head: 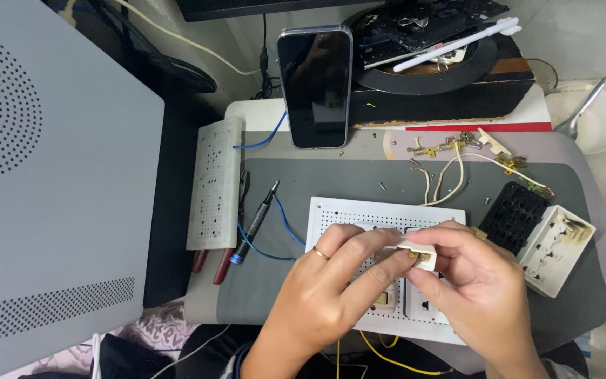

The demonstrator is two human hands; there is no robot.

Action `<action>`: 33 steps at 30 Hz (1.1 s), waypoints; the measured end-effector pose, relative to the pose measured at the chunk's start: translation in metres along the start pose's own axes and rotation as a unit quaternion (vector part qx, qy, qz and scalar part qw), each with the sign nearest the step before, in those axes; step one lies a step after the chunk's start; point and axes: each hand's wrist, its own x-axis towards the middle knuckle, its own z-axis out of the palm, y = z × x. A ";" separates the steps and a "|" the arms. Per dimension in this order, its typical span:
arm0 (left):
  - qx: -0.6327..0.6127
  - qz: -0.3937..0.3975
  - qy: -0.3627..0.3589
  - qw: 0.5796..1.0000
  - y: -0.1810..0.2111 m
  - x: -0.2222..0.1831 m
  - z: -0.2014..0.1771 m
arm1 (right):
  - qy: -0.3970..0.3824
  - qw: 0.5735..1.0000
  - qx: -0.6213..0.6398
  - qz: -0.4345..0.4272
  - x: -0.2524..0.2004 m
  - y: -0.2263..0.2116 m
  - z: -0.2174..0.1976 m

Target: Wiring and assembling an electrical switch panel by attaching components and using a screwdriver to secure them.

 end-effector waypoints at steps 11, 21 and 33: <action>0.025 0.010 0.007 1.000 0.007 0.004 -0.005 | -0.007 0.996 -0.071 -0.054 0.001 -0.007 0.002; 0.058 0.011 0.012 0.998 0.009 0.009 -0.005 | -0.004 0.993 -0.105 -0.058 0.002 -0.013 0.006; 0.001 -0.029 -0.020 0.999 0.010 0.004 0.000 | 0.002 1.000 -0.012 0.027 -0.001 -0.007 0.002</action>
